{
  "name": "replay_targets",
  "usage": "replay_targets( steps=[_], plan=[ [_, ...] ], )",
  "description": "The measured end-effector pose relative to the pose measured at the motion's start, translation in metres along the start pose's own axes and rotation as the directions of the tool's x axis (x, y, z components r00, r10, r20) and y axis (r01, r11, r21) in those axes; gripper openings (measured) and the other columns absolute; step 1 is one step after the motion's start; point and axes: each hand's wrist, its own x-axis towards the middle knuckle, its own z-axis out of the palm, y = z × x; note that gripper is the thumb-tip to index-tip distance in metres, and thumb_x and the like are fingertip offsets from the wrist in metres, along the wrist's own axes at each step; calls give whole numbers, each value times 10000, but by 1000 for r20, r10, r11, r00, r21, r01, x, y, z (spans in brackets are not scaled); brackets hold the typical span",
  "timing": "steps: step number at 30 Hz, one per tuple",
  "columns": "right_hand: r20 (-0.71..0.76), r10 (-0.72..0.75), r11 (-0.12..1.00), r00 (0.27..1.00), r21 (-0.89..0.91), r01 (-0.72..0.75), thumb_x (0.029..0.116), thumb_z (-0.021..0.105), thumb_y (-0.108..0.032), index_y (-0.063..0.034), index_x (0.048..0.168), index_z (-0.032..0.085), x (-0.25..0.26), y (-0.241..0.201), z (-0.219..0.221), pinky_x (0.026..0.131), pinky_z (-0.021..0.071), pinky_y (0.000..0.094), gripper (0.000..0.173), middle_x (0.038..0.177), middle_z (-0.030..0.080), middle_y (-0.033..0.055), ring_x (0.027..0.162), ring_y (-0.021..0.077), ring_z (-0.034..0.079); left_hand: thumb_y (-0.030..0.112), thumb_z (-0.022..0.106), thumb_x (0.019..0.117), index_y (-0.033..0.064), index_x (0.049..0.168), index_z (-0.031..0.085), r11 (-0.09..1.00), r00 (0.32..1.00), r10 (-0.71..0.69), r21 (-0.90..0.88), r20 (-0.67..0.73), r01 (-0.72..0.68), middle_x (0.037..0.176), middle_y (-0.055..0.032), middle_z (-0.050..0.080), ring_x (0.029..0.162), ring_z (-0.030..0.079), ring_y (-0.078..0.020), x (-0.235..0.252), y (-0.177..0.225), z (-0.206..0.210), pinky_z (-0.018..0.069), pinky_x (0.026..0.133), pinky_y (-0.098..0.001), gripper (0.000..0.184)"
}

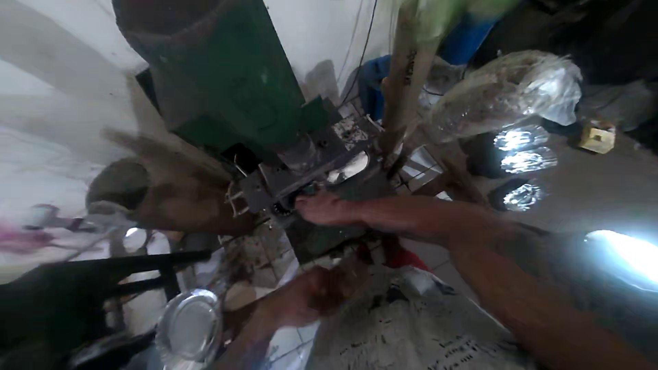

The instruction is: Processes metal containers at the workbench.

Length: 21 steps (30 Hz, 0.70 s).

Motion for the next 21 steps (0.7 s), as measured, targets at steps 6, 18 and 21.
replay_targets(
  steps=[6,18,21],
  plan=[
    [808,-122,984,577,175,-36,946,680,-146,29,1209,675,36,23,-39,1040,433,640,316,1251,644,220,1208,419,584,79,603,949,-73,1326,571,970,992,124,-212,-8,-123,1210,-219,648,1117,634,-237,-10,14,51,514,1000,-385,407],
    [477,482,625,735,401,-670,1029,592,-372,-102,1427,561,-128,198,-294,984,526,374,482,1259,672,84,1094,134,650,202,648,946,36,1047,706,965,780,104,-254,617,71,836,-24,673,721,618,-78,110,22,128,556,702,-309,203],
    [525,499,534,689,441,-722,878,806,-353,-134,1445,541,-260,95,-289,937,554,512,662,1274,639,140,1086,258,656,75,598,973,-43,1295,600,991,895,22,-130,446,40,1167,-150,672,1028,660,-175,169,63,131,548,950,-390,343]
  ],
)
